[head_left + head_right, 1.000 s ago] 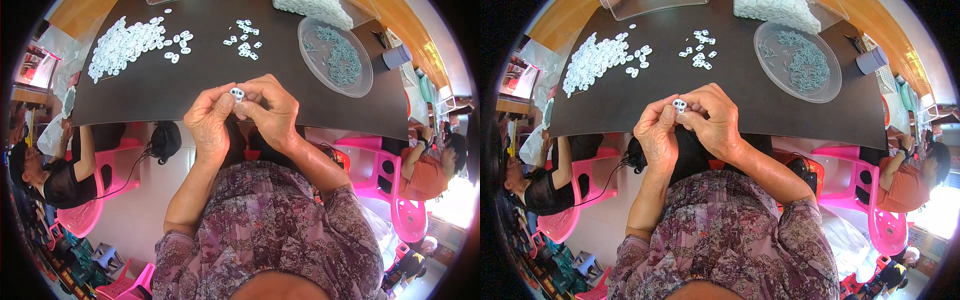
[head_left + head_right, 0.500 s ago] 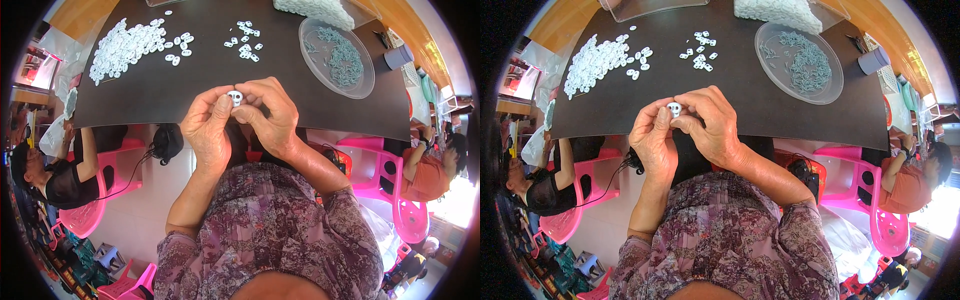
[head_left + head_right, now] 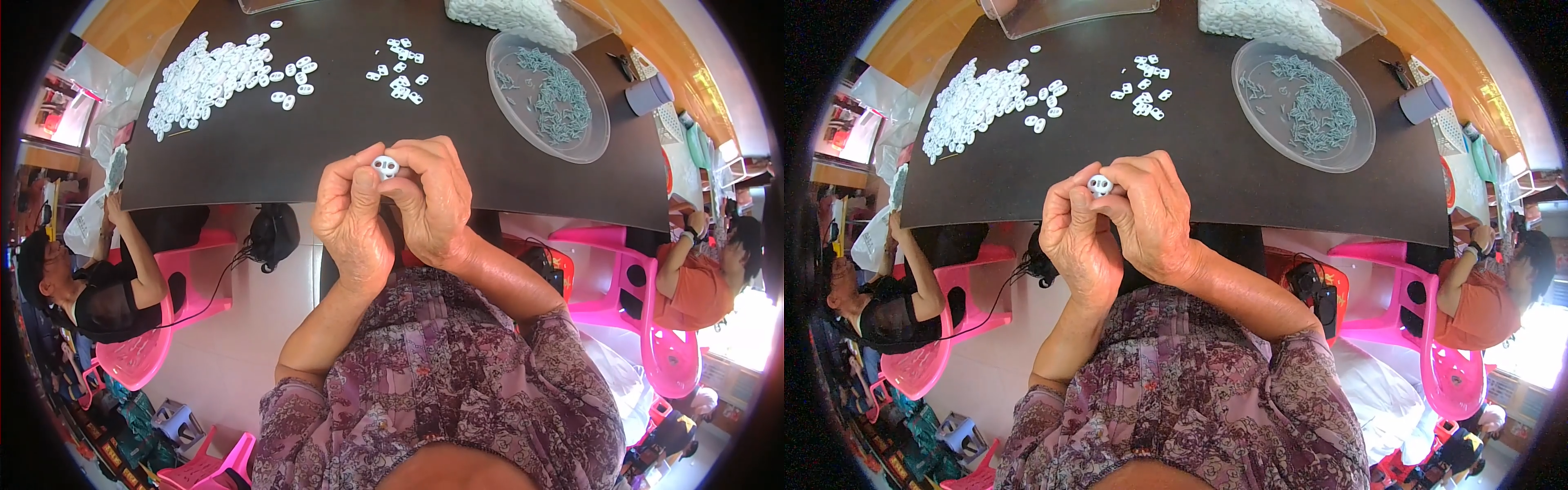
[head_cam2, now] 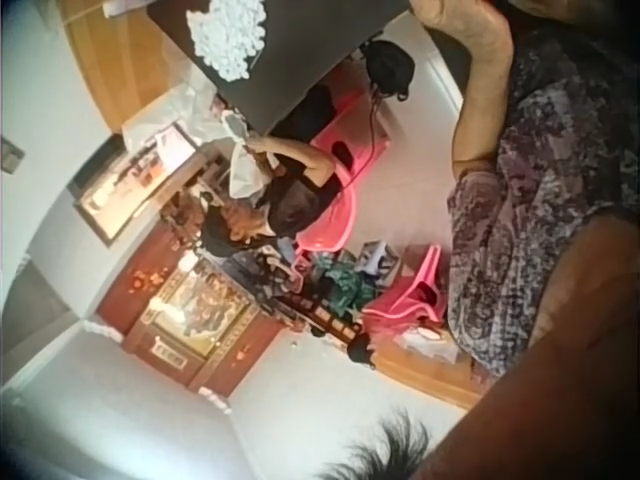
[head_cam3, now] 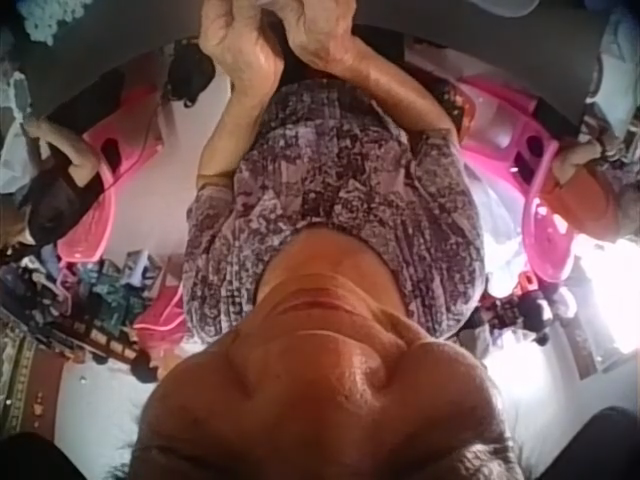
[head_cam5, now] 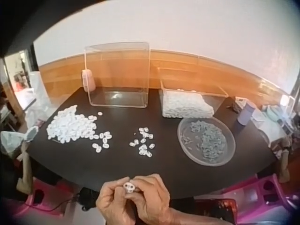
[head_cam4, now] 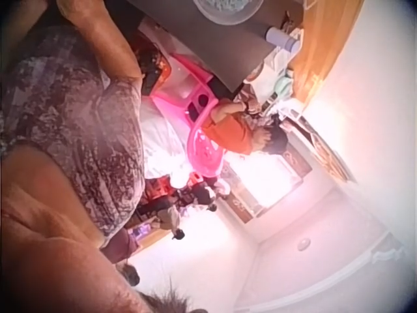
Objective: Manually assembling small white plastic components by inserting blue pins into designated holes.
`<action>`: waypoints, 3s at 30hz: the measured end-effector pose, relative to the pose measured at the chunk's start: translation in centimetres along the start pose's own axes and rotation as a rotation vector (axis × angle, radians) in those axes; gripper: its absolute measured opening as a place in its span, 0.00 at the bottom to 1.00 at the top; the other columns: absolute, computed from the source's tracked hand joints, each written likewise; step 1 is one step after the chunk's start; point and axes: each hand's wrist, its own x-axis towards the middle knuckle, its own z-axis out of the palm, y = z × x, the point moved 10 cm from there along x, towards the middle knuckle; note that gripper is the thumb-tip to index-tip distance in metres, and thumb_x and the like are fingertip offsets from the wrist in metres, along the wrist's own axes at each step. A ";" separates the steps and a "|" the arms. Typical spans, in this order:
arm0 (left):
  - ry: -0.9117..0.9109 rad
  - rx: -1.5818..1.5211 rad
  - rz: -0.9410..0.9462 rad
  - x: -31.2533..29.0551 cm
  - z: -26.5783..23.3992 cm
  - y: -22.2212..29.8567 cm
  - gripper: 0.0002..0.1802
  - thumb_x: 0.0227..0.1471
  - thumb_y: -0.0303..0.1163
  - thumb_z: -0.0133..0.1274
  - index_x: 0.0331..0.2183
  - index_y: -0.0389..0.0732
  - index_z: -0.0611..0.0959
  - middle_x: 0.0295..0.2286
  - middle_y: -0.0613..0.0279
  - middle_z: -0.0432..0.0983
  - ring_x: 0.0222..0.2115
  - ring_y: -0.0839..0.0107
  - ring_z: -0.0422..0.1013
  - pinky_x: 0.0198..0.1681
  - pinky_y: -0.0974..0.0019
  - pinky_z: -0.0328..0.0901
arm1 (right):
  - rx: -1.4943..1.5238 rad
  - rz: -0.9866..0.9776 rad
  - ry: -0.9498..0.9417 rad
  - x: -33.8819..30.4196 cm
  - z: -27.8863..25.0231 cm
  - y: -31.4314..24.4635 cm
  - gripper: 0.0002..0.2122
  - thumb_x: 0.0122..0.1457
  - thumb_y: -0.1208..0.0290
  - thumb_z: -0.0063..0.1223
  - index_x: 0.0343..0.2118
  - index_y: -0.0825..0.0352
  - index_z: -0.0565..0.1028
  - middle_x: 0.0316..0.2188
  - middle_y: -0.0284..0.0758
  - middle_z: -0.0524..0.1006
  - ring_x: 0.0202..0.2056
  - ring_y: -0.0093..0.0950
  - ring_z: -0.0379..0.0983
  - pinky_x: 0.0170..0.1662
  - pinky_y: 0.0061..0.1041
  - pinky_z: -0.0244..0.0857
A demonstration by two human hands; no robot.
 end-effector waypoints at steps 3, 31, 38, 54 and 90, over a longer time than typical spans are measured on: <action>-0.004 0.045 0.028 -0.3 0.3 0.2 0.14 0.56 0.33 0.47 0.37 0.31 0.75 0.31 0.63 0.71 0.31 0.80 0.66 0.36 0.76 0.63 | 0.020 -0.018 0.012 -0.1 0.0 -0.1 0.09 0.53 0.75 0.53 0.35 0.72 0.69 0.30 0.40 0.72 0.27 0.31 0.66 0.29 0.24 0.63; -0.128 0.410 -0.016 2.3 1.8 0.1 0.15 0.58 0.31 0.44 0.44 0.31 0.73 0.28 0.61 0.73 0.25 0.81 0.67 0.28 0.77 0.64 | 0.133 0.377 -0.072 2.1 -0.3 5.6 0.05 0.47 0.79 0.55 0.28 0.69 0.73 0.27 0.40 0.72 0.26 0.35 0.69 0.30 0.28 0.64; 0.012 0.786 0.018 6.9 -5.3 2.3 0.11 0.52 0.26 0.49 0.38 0.34 0.78 0.26 0.60 0.75 0.23 0.78 0.69 0.26 0.76 0.63 | -0.341 0.215 0.116 13.8 -10.0 11.9 0.08 0.52 0.75 0.52 0.34 0.70 0.77 0.26 0.35 0.77 0.31 0.21 0.72 0.36 0.19 0.64; -0.439 1.486 0.903 9.3 3.5 3.2 0.09 0.35 0.21 0.53 0.26 0.42 0.80 0.21 0.66 0.69 0.24 0.66 0.66 0.25 0.65 0.63 | -0.550 -0.019 -0.217 11.8 -7.7 13.3 0.05 0.50 0.78 0.52 0.31 0.69 0.76 0.29 0.37 0.77 0.33 0.31 0.73 0.38 0.25 0.65; -0.901 1.608 0.951 2.9 8.1 -3.2 0.07 0.33 0.23 0.52 0.23 0.35 0.75 0.22 0.59 0.65 0.25 0.64 0.64 0.28 0.66 0.63 | -0.646 0.170 -0.574 2.3 -9.5 19.0 0.03 0.44 0.72 0.53 0.22 0.63 0.77 0.20 0.40 0.72 0.30 0.40 0.70 0.33 0.37 0.63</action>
